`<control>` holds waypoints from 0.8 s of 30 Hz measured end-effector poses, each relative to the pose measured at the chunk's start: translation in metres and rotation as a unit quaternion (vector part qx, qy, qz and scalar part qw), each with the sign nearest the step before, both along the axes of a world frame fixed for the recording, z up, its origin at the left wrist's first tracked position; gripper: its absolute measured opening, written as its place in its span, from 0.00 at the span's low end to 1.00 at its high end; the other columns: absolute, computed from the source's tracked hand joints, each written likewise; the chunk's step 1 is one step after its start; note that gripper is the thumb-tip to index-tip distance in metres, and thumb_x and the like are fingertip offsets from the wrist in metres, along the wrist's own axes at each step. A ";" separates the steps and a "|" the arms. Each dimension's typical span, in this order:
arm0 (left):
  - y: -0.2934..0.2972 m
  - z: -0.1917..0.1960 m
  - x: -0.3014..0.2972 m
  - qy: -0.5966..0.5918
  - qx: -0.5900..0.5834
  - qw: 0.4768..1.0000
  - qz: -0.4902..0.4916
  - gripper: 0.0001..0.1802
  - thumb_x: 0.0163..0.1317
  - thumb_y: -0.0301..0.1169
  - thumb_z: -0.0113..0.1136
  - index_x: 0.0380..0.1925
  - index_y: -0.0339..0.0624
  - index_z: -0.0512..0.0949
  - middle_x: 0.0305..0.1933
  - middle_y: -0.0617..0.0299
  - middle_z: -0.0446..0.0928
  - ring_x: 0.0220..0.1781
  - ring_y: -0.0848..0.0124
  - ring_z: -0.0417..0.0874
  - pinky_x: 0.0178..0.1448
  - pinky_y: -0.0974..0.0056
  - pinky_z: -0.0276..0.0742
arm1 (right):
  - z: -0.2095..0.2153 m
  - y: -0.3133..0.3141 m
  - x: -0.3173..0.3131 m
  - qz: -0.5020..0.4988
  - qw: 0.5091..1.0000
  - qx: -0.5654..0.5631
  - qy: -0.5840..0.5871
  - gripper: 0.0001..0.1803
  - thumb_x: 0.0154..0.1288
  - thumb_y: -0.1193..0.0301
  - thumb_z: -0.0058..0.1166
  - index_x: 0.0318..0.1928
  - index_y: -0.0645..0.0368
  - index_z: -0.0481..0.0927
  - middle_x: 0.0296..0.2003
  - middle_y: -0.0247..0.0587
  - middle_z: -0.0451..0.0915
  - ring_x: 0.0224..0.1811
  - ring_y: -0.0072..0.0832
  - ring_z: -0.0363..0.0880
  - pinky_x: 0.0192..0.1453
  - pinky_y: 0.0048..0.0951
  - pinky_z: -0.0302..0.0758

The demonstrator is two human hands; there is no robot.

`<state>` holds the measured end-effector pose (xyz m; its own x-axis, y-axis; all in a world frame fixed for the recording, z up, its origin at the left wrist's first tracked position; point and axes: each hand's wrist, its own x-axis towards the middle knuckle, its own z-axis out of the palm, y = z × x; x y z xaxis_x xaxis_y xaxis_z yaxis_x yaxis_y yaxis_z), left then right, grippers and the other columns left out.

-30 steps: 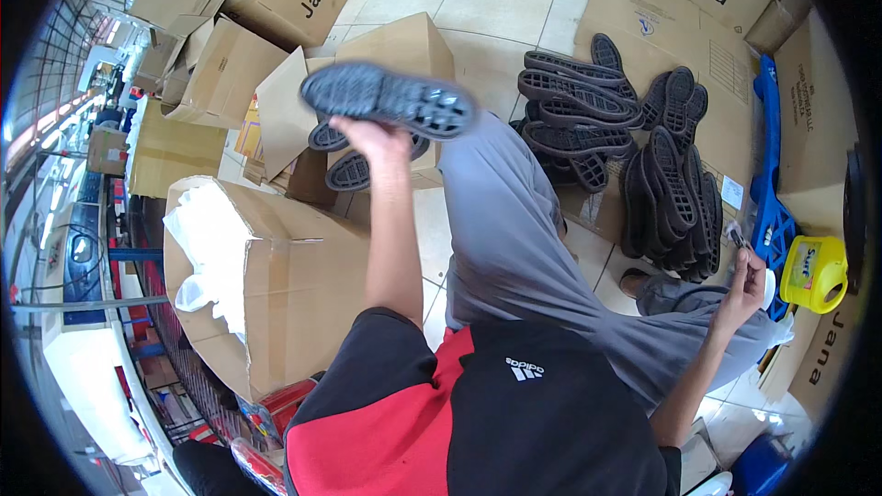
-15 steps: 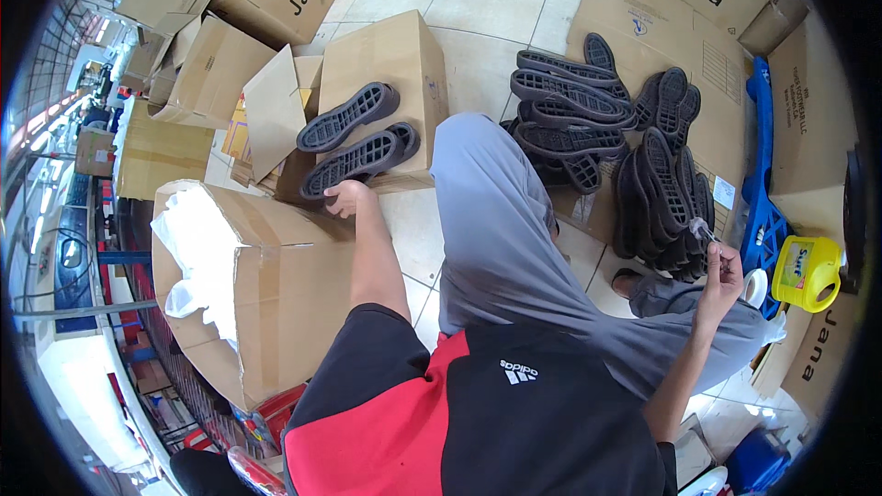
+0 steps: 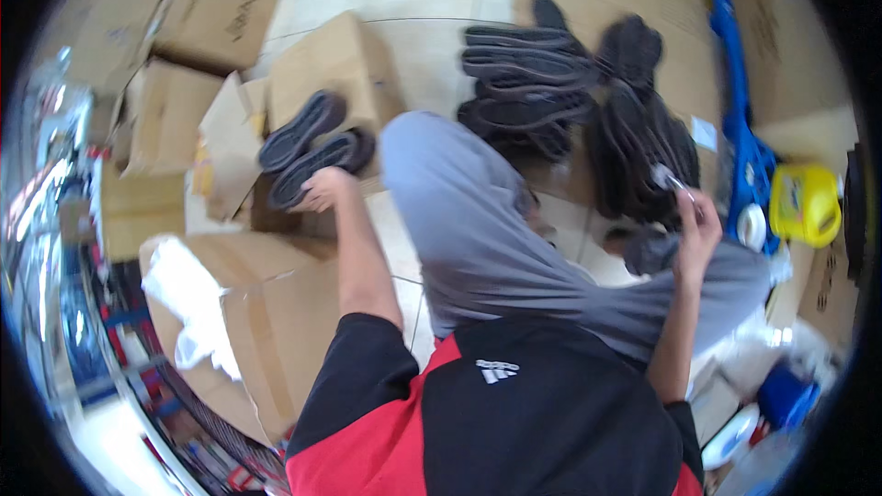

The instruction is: The recorder uses a small brush to apply a liquid adhesive/cleaning solution to specific areas on the bottom of rubber shoe soles.

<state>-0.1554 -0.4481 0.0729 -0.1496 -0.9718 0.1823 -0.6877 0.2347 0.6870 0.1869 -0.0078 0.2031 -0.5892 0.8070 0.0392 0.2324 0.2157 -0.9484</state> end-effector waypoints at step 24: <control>0.291 -0.107 0.050 -0.150 0.613 0.722 -0.283 0.27 0.57 0.49 0.53 0.48 0.41 0.70 0.49 0.55 0.72 0.46 0.60 0.73 0.47 0.50 0.78 | -0.138 0.293 0.215 -0.345 0.843 0.153 -0.383 0.13 0.53 0.61 0.56 0.31 0.57 0.81 0.28 0.42 0.81 0.33 0.37 0.79 0.42 0.36 0.73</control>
